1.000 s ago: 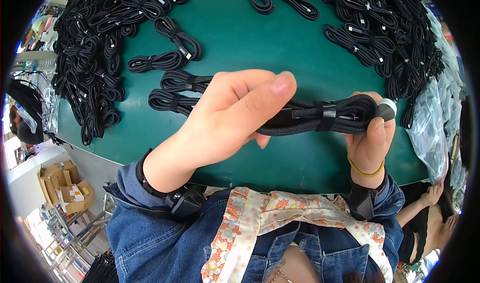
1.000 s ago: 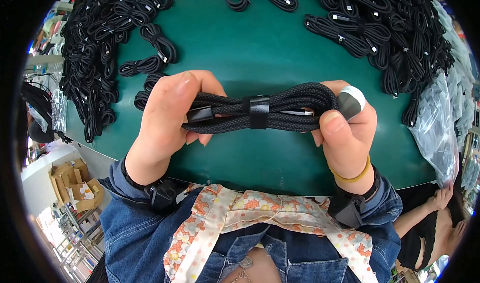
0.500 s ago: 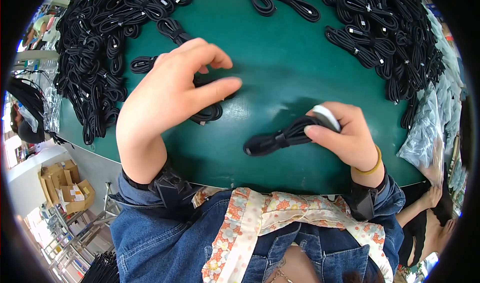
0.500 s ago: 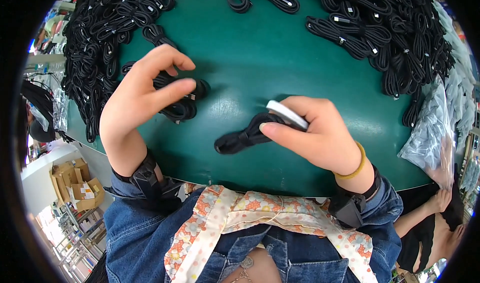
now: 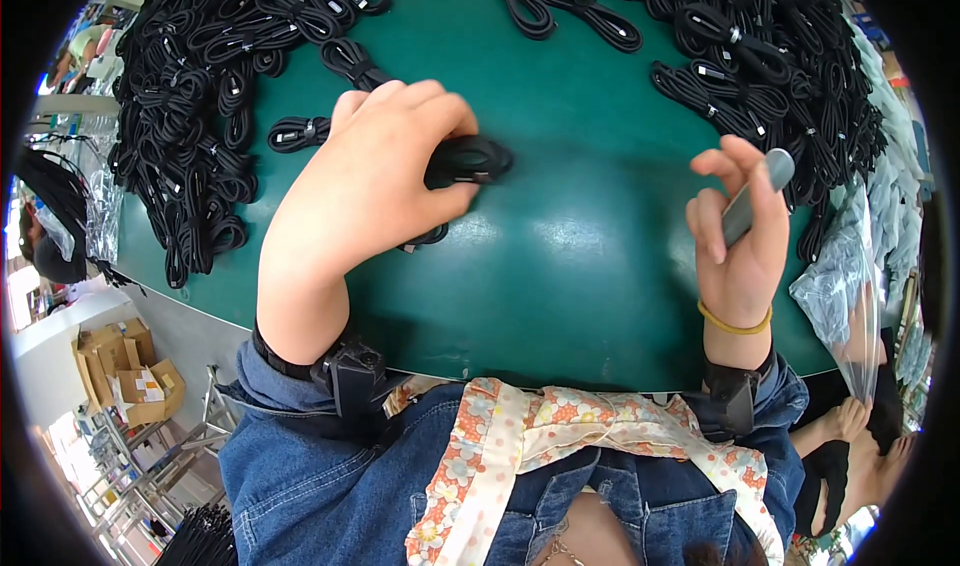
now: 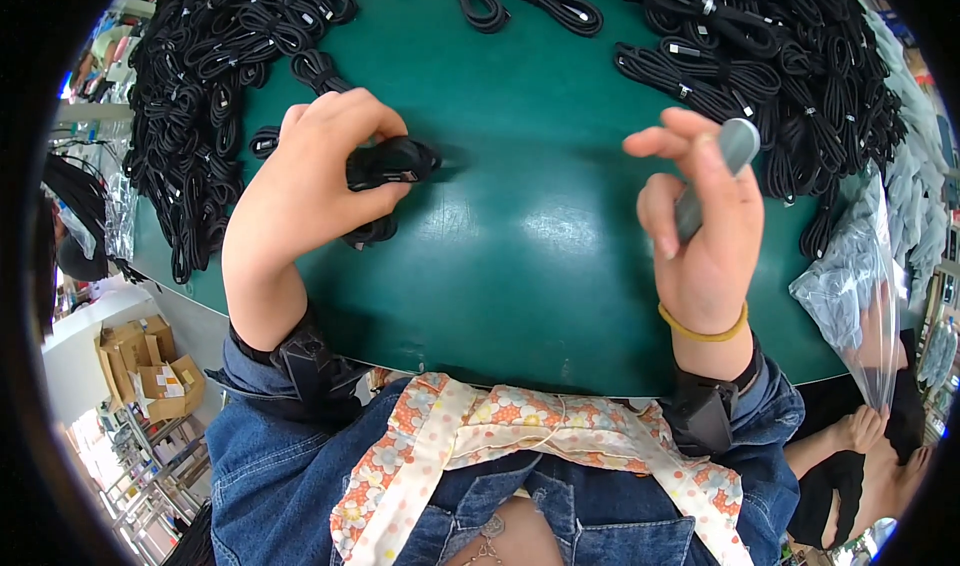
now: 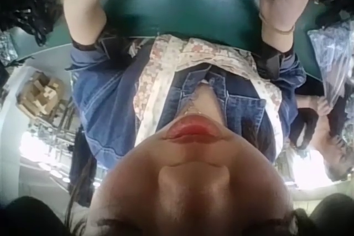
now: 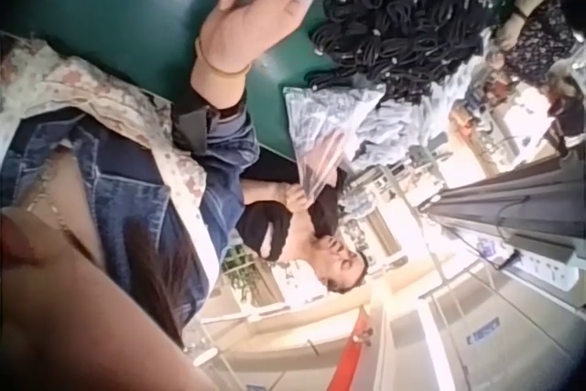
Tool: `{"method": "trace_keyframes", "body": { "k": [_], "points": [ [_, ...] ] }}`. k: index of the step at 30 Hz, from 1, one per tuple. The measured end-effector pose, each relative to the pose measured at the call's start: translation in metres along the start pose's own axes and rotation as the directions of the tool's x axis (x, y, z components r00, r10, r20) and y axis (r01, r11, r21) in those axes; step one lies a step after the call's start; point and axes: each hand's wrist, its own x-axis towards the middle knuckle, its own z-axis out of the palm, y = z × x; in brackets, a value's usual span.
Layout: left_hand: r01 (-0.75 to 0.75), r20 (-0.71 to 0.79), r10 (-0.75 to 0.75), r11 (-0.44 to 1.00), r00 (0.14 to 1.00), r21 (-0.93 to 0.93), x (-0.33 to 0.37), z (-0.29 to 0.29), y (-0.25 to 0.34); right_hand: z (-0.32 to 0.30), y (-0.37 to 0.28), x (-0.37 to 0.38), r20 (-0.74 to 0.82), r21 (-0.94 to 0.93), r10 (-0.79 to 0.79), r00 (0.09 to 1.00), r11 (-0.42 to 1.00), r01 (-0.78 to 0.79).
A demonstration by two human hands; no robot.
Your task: The person picks up a bundled cable, turns it over to inspect it, and scans it with a handheld scanner before placing it back on the table. This process is repeated for several other cables.
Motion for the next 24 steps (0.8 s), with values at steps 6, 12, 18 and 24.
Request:
{"method": "trace_keyframes", "body": {
  "k": [6, 12, 18, 24],
  "points": [
    [-0.094, -0.152, -0.107, 0.424, 0.983, -0.901, 0.005, 0.005, 0.024, 0.011, 0.004, -0.007, 0.217, -0.186, 0.019, 0.976, 0.982, 0.022],
    [0.005, 0.014, -0.244, -0.039, 0.970, -0.999, 0.005, 0.013, 0.045, 0.013, 0.003, -0.013, 0.536, -0.255, 0.142, 0.832, 0.967, -0.001],
    [-0.031, 0.006, -0.192, -0.189, 0.981, -0.982, 0.005, 0.020, 0.051, 0.010, 0.001, -0.015, 0.564, -0.111, 0.064, 0.823, 0.994, -0.001],
    [-0.094, -0.061, -0.145, -0.230, 0.988, -0.969, 0.002, 0.021, 0.054, 0.009, 0.003, -0.020, 0.374, -0.074, -0.060, 0.926, 0.993, 0.094]
  ]
}}
